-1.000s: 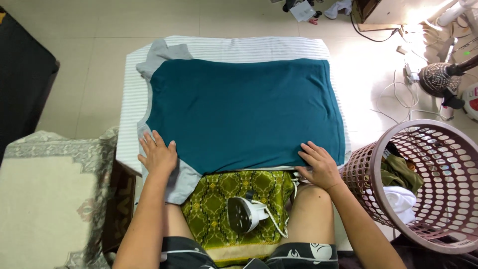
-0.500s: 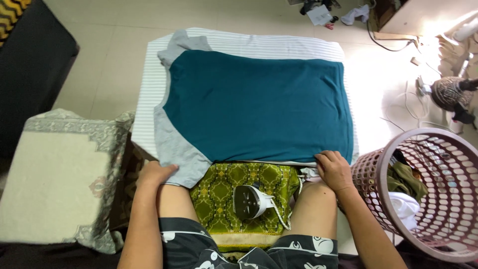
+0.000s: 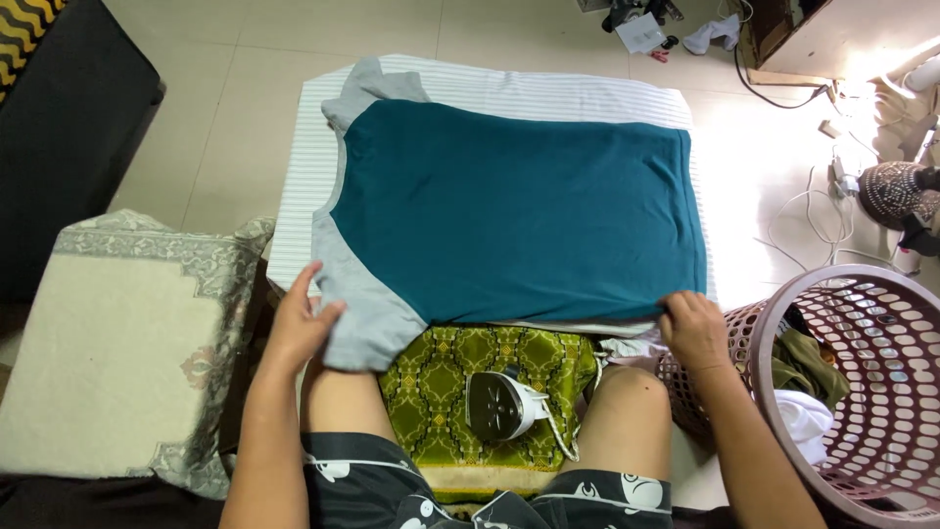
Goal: The person irons a teal and gray t-shirt on a striped cloth laid on the floor, then folds it neatly. They smooth the fabric, iron the body and sleeves, fold the shirt in half, and place the folded shirt on a nearby cushion.
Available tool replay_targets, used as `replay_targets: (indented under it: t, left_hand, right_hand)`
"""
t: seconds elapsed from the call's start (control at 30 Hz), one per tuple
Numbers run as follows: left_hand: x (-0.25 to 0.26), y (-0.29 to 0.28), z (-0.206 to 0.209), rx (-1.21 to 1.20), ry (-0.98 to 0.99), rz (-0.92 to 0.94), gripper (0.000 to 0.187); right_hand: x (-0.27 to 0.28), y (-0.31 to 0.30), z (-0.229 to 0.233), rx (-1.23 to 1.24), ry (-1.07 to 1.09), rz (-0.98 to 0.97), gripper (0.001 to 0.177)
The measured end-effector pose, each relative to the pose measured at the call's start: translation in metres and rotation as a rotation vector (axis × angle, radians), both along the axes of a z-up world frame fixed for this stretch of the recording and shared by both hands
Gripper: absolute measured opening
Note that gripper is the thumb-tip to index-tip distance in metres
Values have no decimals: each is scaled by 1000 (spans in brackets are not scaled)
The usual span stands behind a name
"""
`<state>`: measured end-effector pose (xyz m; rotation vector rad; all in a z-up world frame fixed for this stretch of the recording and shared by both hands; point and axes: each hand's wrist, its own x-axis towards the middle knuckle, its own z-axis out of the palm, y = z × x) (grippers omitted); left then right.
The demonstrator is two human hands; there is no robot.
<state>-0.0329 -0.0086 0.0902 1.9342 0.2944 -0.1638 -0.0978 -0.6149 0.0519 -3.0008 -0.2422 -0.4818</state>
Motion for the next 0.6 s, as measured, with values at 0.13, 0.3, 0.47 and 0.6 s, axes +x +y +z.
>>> replay_targets:
  t: [0.13, 0.3, 0.47, 0.6]
  left_hand:
    - [28, 6, 15, -379, -67, 86, 34]
    - [89, 6, 26, -495, -53, 104, 25]
    - [170, 6, 24, -619, -42, 95, 22]
    - [218, 0, 13, -612, 16, 146, 21]
  right_hand:
    - [23, -19, 3, -5, 46, -3, 12]
    - [76, -51, 20, 602, 375, -352, 24]
    - [137, -76, 29, 651, 374, -357, 24]
    - [177, -91, 19, 608, 343, -290, 21]
